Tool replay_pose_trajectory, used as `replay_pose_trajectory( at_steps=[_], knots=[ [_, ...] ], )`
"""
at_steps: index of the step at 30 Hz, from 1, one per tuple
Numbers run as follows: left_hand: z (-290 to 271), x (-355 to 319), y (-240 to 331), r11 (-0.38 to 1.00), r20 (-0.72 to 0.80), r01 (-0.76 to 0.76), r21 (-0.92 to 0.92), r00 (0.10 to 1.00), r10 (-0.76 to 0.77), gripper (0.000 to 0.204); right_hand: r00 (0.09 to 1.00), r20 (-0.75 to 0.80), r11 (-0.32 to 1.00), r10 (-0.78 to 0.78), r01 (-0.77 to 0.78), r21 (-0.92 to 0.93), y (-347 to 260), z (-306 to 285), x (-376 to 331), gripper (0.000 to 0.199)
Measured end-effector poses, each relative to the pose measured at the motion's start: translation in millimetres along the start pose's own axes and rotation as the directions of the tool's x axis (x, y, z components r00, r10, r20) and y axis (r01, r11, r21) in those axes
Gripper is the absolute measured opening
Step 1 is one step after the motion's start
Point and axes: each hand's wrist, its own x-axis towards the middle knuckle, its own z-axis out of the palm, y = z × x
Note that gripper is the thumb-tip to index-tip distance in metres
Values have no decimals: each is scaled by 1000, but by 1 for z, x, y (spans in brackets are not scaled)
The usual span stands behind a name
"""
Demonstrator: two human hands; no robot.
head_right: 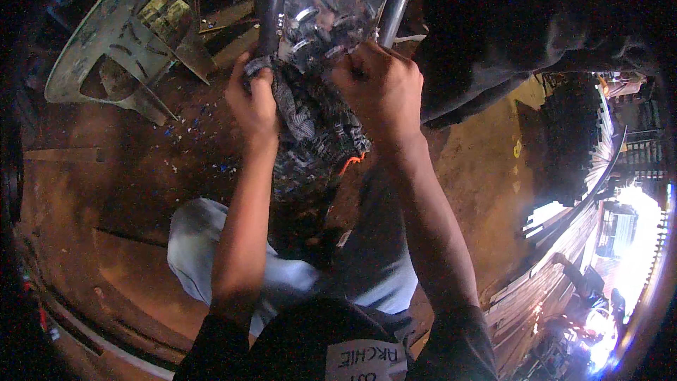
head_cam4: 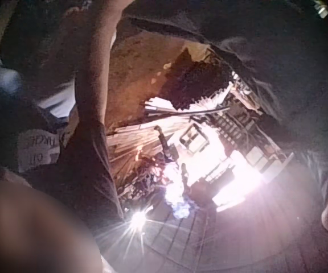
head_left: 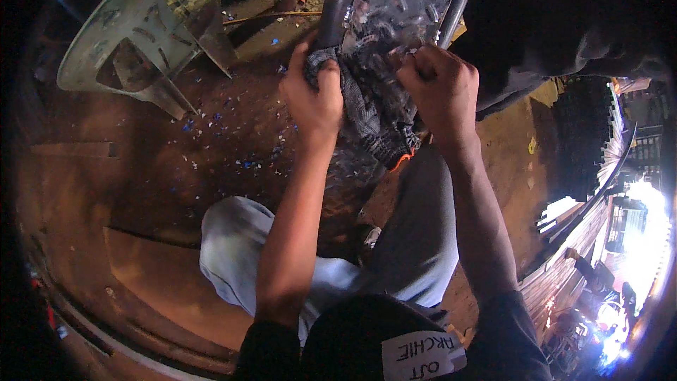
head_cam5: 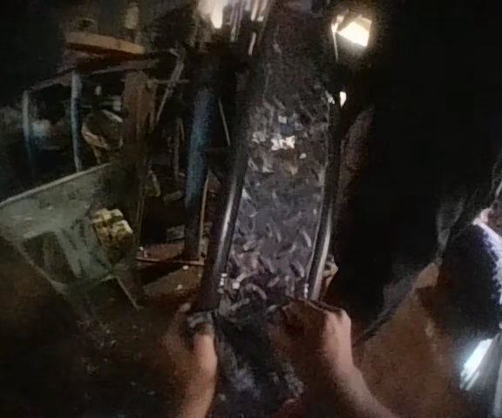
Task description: The person sits on the floor and uses a cloth to wipe and clean a metal frame. They repeatedly rub the surface of the frame with the cloth, focusing on removing debris or residue from the metal.
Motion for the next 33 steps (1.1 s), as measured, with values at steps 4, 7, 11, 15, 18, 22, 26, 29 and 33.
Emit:
replay_pose_trajectory(
  at_steps=[4, 7, 11, 15, 18, 22, 26, 29, 33],
  knots=[
    [0, 0, -8, 999, -15, -5, 39, 1000, 6, 39, 998, 56, 984, 38, -48, 174, 1, -7, -2, 20],
    [0, -1, -10, 995, -34, 46, 93, 999, -43, 39, 994, 106, 997, 24, -31, 67, 0, -10, 1, 18],
    [0, -1, -6, 1000, -14, -12, -2, 1000, 12, 40, 986, 151, 997, 73, -71, -16, 0, -10, 4, 17],
    [1, -3, 0, 999, -31, 43, -6, 999, -43, 39, 990, 134, 999, 35, -32, -27, 3, -7, 3, 17],
    [1, -3, 0, 998, -28, 53, -24, 998, -54, 39, 995, 98, 998, -35, 40, -45, 6, -6, 4, 20],
    [2, -2, -5, 998, -25, 51, -46, 998, -52, 40, 981, 189, 997, -41, 28, 72, 14, -14, 8, 17],
    [0, 1, -9, 999, 12, 48, -21, 999, -48, 42, 968, 252, 998, -24, 9, 59, 14, -20, 11, 16],
    [-3, 1, -7, 1000, 51, 18, 12, 999, -19, 42, 968, 247, 999, -42, 35, 30, 10, -19, 13, 19],
    [-2, 1, -3, 999, 43, 17, -41, 999, -15, 42, 972, 231, 999, -41, 45, -15, 7, -18, 15, 25]
  ],
)
